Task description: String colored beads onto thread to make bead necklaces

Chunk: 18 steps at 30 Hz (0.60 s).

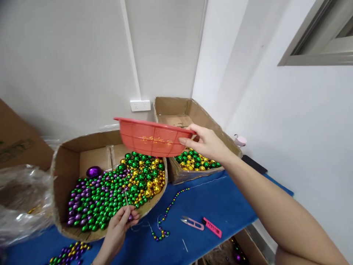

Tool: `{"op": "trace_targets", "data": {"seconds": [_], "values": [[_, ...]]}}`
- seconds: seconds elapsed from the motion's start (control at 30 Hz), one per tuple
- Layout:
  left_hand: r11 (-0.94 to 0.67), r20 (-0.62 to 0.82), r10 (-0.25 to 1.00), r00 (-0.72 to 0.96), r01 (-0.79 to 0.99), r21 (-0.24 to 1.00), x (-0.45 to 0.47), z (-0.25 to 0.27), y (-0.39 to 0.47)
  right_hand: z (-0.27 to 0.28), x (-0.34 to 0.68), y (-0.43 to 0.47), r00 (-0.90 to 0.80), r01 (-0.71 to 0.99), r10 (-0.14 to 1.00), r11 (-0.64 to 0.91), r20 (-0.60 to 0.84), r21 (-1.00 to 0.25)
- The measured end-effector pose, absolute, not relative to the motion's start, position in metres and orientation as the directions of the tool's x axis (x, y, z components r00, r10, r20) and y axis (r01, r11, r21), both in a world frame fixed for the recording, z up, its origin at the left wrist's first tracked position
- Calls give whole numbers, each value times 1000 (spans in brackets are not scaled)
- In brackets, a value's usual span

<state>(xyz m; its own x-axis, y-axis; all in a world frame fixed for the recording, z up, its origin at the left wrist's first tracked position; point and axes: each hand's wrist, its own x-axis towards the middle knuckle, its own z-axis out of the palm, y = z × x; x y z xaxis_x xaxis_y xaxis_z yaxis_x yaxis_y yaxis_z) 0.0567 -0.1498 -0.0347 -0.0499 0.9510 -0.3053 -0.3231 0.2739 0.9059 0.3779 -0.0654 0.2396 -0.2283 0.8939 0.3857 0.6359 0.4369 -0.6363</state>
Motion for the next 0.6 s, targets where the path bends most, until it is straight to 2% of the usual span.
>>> {"op": "trace_targets", "data": {"seconds": [0.13,0.23,0.33,0.4,0.5,0.6], "values": [[269,-303,951,-55,-329,905,58,-32,-152,217,334,-38,-259,343,932,334,253,-878],[267,-304,951,-60,-338,903,60,-29,-152,193,313,-11,-218,181,971,136,95,-974],[254,-296,953,-68,-354,900,62,-27,-152,177,301,6,-148,6,985,-84,-84,-996],[248,-289,955,-66,-360,900,62,-27,-152,173,297,10,-132,-87,978,-174,-162,-981],[247,-286,957,-58,-358,900,62,-27,-154,175,298,7,-143,-191,969,-228,-203,-955],[257,-293,955,-50,-356,898,61,-28,-155,180,313,4,-122,-250,978,-195,-169,-948]]}}
